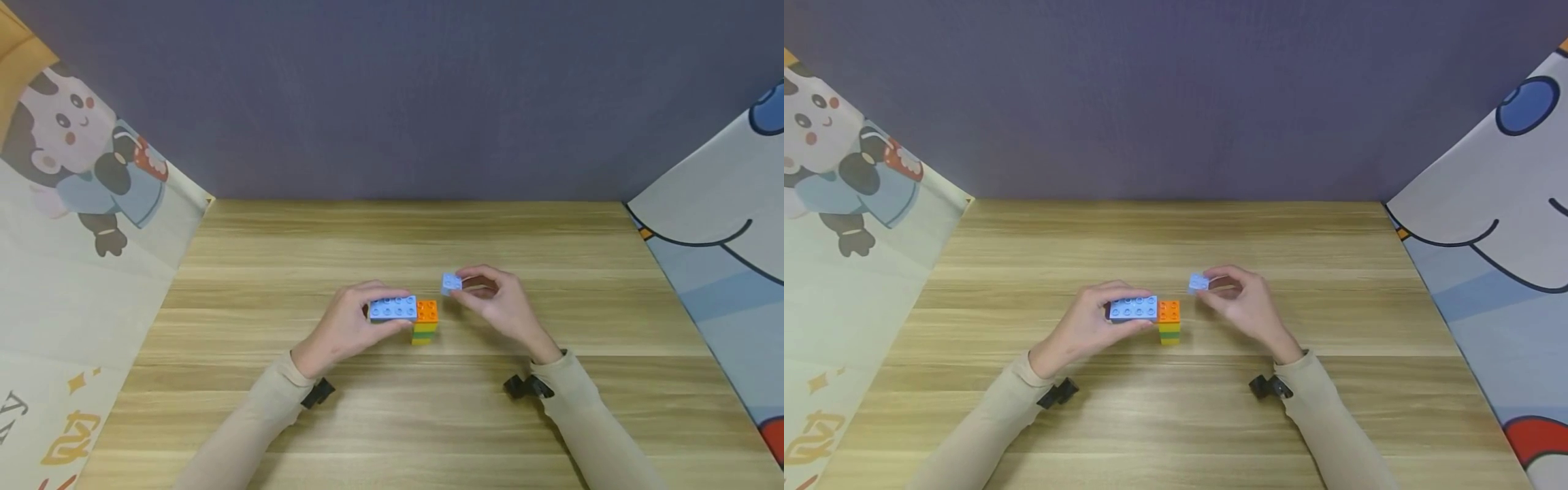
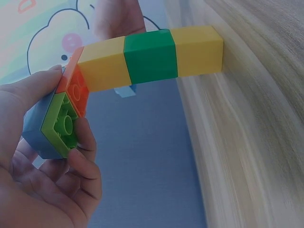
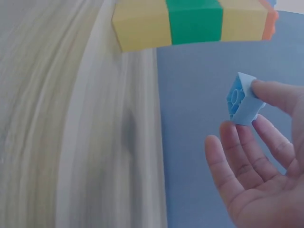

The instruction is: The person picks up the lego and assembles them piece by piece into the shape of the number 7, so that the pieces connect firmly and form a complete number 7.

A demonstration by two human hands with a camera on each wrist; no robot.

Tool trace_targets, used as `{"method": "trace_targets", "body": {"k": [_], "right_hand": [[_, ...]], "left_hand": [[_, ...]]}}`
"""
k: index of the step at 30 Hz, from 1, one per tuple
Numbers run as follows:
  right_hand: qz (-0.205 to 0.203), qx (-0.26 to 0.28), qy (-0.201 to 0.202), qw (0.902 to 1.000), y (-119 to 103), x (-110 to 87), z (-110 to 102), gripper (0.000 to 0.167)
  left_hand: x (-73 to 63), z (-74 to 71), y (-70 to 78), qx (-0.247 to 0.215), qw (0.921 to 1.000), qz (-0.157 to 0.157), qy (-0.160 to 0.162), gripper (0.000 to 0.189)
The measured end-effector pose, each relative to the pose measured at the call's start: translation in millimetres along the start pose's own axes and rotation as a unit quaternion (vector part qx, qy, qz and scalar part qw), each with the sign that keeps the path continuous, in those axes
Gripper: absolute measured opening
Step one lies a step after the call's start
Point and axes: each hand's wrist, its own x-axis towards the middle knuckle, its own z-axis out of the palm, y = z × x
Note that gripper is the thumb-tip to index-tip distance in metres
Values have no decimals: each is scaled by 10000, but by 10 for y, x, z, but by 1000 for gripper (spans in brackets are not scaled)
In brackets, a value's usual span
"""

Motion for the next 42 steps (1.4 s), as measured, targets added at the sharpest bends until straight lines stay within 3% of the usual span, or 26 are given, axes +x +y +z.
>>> {"method": "trace_targets", "body": {"k": [42], "right_hand": [[-1068,965,-341,9890,-274,-168,102,34]], "left_hand": [[16,19,-5,-67,10000,65,3,41]]}}
